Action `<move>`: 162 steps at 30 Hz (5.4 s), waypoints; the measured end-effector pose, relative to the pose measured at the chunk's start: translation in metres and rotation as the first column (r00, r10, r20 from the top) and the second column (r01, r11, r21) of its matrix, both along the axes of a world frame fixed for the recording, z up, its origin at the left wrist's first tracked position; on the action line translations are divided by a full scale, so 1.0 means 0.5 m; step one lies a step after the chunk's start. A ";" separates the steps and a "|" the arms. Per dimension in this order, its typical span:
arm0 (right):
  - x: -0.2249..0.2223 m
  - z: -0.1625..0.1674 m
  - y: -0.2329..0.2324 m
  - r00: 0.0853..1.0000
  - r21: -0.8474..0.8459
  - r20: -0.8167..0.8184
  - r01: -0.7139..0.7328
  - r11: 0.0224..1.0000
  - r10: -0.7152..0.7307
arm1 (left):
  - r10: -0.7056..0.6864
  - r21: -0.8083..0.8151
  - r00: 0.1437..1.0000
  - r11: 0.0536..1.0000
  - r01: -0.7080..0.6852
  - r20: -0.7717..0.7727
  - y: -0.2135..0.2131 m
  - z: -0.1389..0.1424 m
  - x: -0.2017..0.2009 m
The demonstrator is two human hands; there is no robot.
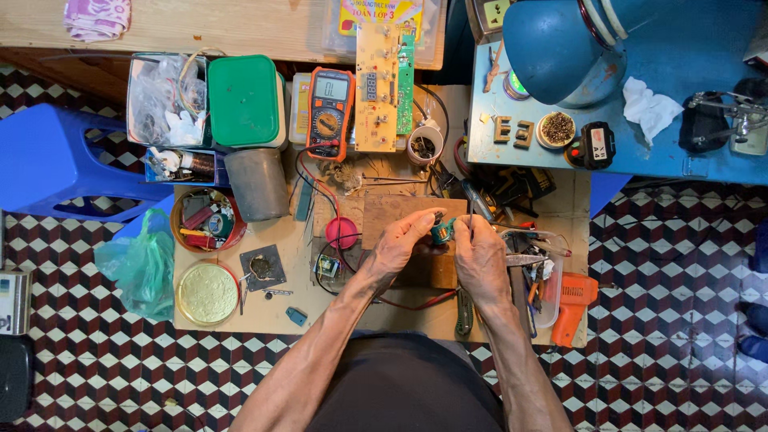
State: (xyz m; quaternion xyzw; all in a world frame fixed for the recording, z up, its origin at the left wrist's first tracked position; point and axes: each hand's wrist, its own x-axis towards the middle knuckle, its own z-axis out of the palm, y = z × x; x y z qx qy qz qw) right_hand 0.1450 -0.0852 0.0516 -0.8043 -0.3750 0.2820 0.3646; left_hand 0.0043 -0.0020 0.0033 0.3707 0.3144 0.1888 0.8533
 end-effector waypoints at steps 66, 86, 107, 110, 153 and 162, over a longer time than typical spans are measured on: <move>0.086 -0.128 -0.027 0.815 -0.162 -0.492 0.260 0.952 -0.307 | 0.252 -0.376 0.965 0.903 -0.208 0.071 0.036 0.092 0.019; 0.042 -0.009 0.065 0.863 0.037 -0.487 0.170 0.985 -0.131 | 0.481 -0.366 0.876 0.823 -0.435 0.040 0.057 0.051 0.066; 0.050 0.031 0.091 0.877 0.003 -0.464 0.139 0.990 -0.122 | 0.333 -0.316 0.943 0.897 -0.308 0.026 0.057 0.074 0.070; 0.056 0.045 0.084 0.733 -0.160 -0.609 0.260 0.952 -0.302 | 0.349 -0.336 0.937 0.886 -0.321 0.026 0.057 0.070 0.069; 0.039 0.003 0.058 0.777 0.144 -0.624 0.216 0.966 -0.081 | 0.310 -0.204 0.951 0.930 -0.305 -0.008 0.047 0.070 0.075; 0.040 -0.005 0.047 0.835 0.111 -0.545 0.152 0.982 -0.068 | 0.268 -0.193 0.953 0.937 -0.292 -0.140 0.035 0.067 0.063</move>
